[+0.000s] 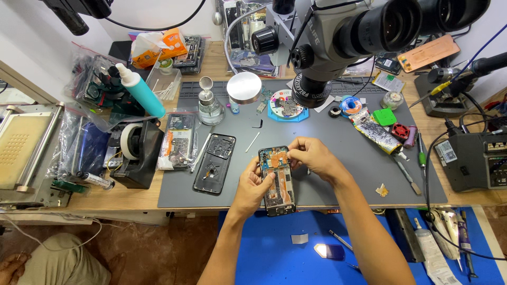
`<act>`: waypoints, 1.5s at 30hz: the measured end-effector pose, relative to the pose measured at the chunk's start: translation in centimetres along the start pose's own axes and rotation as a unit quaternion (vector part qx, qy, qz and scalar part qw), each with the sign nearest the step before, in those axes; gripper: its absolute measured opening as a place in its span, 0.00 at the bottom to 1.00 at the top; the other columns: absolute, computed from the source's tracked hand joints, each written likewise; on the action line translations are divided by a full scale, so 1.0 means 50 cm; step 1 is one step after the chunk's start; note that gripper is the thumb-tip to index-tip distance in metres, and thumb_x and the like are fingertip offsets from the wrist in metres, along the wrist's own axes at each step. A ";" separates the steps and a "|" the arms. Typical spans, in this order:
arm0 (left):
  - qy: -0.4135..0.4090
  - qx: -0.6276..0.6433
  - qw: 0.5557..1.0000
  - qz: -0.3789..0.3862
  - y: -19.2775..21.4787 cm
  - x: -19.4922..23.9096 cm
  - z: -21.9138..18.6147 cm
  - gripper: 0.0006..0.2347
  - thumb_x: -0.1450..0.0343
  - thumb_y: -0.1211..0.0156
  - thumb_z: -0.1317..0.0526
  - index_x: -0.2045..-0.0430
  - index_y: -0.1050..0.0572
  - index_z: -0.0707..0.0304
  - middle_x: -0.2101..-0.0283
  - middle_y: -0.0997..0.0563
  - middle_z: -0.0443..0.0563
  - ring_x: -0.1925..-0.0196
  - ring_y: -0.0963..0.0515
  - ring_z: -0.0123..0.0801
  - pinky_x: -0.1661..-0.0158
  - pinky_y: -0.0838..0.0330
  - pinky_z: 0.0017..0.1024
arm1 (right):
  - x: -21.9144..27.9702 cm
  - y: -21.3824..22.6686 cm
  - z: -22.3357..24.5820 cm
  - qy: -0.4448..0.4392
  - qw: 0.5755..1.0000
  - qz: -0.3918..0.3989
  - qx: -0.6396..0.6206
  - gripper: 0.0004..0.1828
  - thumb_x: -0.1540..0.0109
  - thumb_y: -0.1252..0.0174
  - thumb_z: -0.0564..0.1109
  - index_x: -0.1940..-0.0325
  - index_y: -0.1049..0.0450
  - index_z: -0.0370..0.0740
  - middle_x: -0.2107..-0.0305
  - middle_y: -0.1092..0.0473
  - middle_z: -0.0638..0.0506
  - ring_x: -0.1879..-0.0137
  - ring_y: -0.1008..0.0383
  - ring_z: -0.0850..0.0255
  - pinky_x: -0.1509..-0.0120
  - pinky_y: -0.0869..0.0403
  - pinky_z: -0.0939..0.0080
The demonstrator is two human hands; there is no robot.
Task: The person works on a disassembled smartphone, handling the motherboard and the phone's internal frame. They use a small metal tool to carefully manipulate components on the circuit board before placing the motherboard into the phone's chassis.
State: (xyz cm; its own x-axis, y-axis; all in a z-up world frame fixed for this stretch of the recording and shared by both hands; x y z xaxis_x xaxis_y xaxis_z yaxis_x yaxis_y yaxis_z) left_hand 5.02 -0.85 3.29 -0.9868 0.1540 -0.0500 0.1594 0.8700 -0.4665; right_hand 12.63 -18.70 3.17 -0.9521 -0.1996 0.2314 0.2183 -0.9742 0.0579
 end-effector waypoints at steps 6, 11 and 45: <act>-0.004 -0.011 1.000 0.005 -0.002 0.000 -0.006 0.24 0.28 0.39 0.74 0.35 0.34 0.73 0.61 0.19 0.53 0.68 0.19 0.23 0.70 0.16 0.26 | 0.000 0.000 0.002 -0.005 1.000 0.001 0.000 0.08 0.43 0.33 0.37 0.64 0.21 0.28 0.77 0.24 0.41 0.72 0.21 0.57 0.64 0.18 0.58; -0.005 -0.023 1.000 0.010 0.001 -0.002 0.002 0.25 0.28 0.40 0.74 0.33 0.35 0.73 0.58 0.18 0.53 0.62 0.19 0.22 0.63 0.19 0.24 | 0.005 -0.002 0.008 0.000 1.000 -0.001 0.008 0.07 0.44 0.33 0.38 0.66 0.21 0.30 0.78 0.24 0.43 0.73 0.22 0.59 0.65 0.19 0.60; 0.015 -0.014 1.000 0.000 -0.006 0.002 -0.005 0.24 0.27 0.40 0.74 0.33 0.35 0.70 0.58 0.18 0.52 0.68 0.21 0.18 0.71 0.23 0.16 | 0.022 -0.007 0.051 -0.013 0.997 -0.023 0.069 0.10 0.41 0.32 0.38 0.63 0.19 0.25 0.77 0.23 0.36 0.71 0.19 0.55 0.63 0.16 0.56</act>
State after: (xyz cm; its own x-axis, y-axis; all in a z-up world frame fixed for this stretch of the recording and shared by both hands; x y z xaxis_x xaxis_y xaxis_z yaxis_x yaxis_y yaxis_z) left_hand 4.86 -0.99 3.64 -0.9857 0.1672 -0.0231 0.1601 0.8831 -0.4409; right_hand 12.05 -18.30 5.88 -0.9564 -0.1515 0.2499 0.2045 -0.9578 0.2020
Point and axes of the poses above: each hand's wrist, its own x-axis away from the middle knuckle, its own y-axis out of the back of the hand, z = x × y, the point moved 6 cm from there along -x, towards the middle knuckle
